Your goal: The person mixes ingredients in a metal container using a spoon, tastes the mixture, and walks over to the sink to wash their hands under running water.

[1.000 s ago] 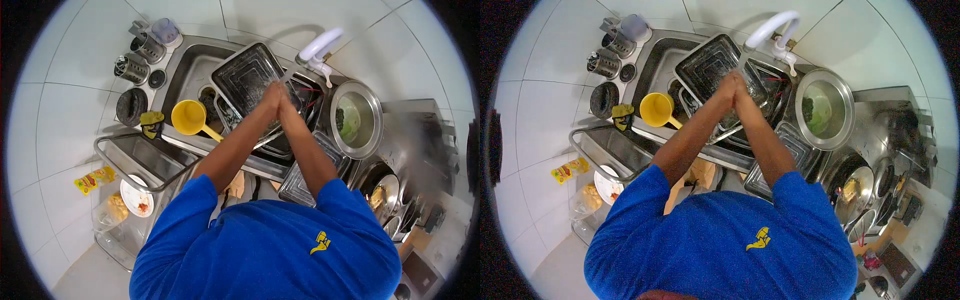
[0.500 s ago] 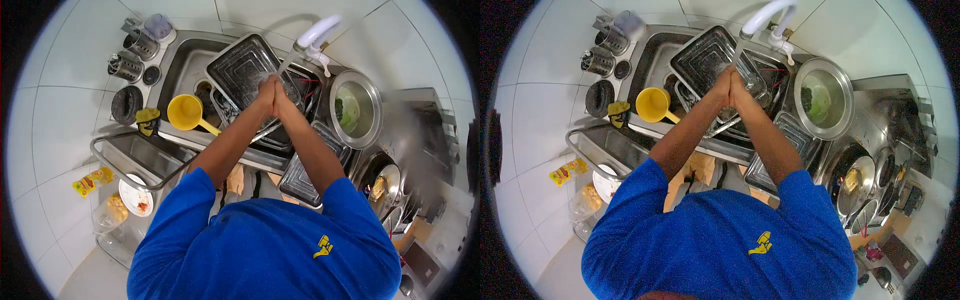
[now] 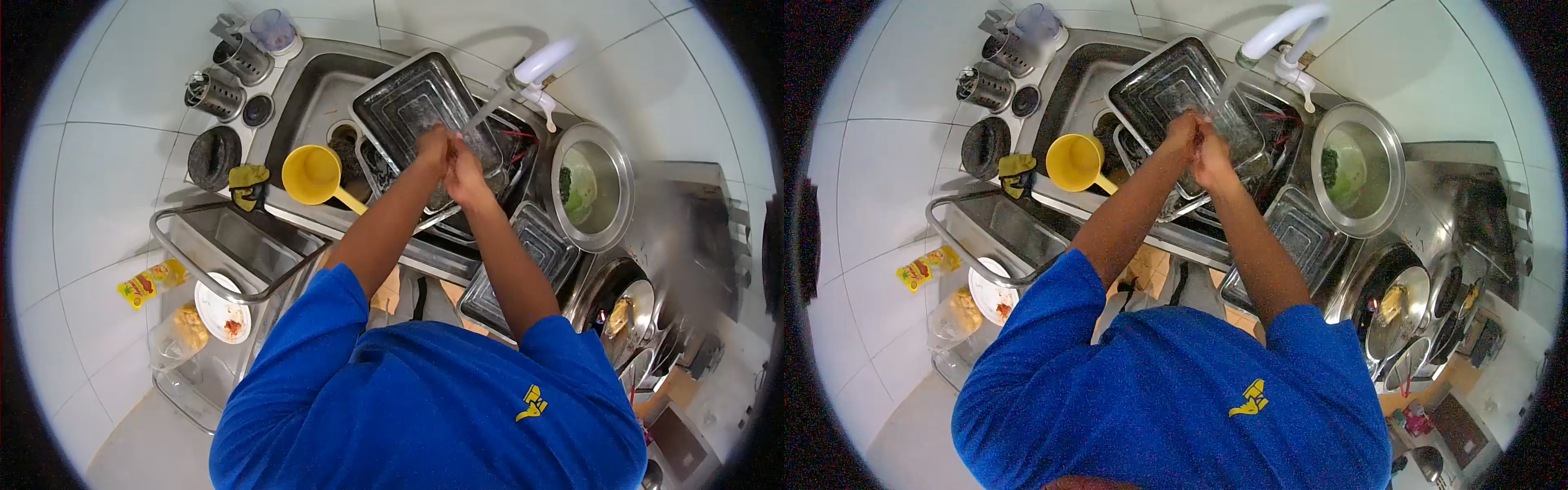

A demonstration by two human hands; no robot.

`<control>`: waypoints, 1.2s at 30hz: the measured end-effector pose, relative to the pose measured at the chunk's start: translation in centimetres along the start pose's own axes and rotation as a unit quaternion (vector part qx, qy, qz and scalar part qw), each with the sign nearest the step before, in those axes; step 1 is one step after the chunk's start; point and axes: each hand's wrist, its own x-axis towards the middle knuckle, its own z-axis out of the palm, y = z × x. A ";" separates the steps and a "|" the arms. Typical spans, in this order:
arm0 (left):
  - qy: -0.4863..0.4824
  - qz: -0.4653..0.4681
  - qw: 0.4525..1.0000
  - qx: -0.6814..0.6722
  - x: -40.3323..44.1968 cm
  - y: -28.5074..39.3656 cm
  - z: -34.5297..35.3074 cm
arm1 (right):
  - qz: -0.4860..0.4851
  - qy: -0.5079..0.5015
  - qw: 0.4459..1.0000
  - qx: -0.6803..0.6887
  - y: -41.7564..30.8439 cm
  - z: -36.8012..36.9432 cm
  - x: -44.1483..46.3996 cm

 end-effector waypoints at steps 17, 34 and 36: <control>0.118 -0.016 0.970 -0.213 0.8 -3.0 2.4 | -0.095 0.219 0.951 -0.196 -0.4 -1.3 2.0; -0.210 -0.073 0.878 -0.423 6.9 -6.7 1.7 | -0.275 0.046 0.578 -0.767 -4.4 -1.5 5.2; -0.206 -0.053 0.900 -0.381 5.2 -5.2 2.0 | -0.279 0.038 0.602 -0.748 -4.1 -0.6 4.7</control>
